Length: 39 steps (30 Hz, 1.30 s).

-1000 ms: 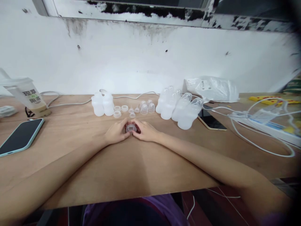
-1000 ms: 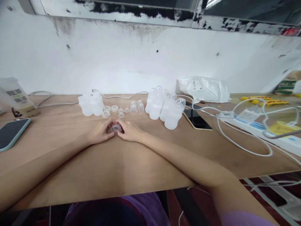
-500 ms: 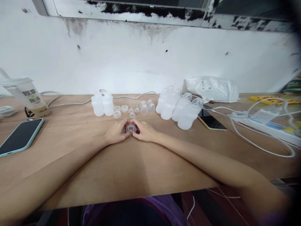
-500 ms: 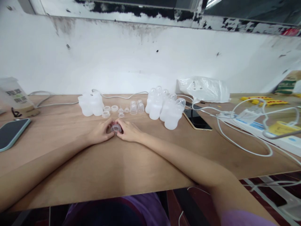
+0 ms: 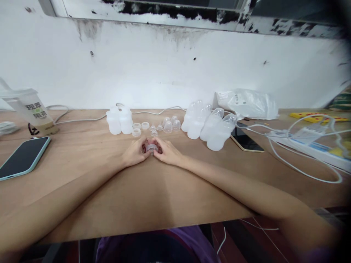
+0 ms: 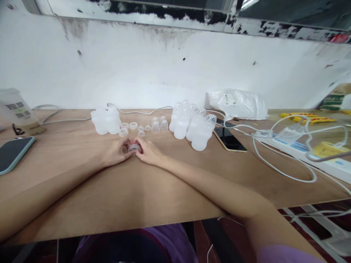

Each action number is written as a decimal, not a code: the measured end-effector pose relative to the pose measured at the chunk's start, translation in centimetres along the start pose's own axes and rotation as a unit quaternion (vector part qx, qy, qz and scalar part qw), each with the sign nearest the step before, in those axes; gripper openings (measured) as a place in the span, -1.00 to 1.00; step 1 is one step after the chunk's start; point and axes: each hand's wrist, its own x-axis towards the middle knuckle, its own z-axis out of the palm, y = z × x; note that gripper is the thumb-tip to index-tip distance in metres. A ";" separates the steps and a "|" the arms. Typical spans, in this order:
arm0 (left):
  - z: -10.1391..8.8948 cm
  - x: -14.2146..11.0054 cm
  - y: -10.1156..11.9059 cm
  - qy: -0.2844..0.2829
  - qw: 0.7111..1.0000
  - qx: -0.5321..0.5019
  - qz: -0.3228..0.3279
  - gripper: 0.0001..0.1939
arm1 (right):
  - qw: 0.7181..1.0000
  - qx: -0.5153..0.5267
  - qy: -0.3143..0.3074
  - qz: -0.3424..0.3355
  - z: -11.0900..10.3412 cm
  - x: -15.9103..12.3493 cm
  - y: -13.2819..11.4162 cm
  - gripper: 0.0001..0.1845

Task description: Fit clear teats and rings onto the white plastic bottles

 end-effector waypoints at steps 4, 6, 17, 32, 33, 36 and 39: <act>0.1 0.1 0.0 -0.003 1.000 -0.002 -0.012 -0.86 | 1.000 0.002 0.008 0.020 0.2 0.1 -0.1 -0.76; 0.1 0.1 0.0 -0.005 1.000 0.003 -0.016 -0.88 | 1.000 0.000 0.009 0.027 0.2 0.1 -0.1 -0.77; 0.4 0.5 0.0 0.015 0.998 0.046 -0.042 -0.92 | 0.997 0.011 0.028 0.065 0.2 0.3 0.1 -0.87; 0.6 0.6 -0.7 0.013 1.000 -0.009 -0.024 -0.90 | 0.996 0.065 0.032 0.057 0.2 0.3 0.1 -0.79; 0.6 0.6 -0.7 0.012 1.000 -0.012 -0.024 -0.90 | 0.996 0.064 0.033 0.060 0.2 0.3 0.2 -0.80; 0.6 0.6 -0.6 0.013 1.000 -0.011 -0.026 -0.90 | 0.995 0.063 0.040 0.070 0.3 0.4 0.2 -0.80; 0.7 0.6 -0.5 0.013 1.000 -0.008 -0.026 -0.91 | 0.994 0.065 0.048 0.075 0.4 0.4 0.3 -0.81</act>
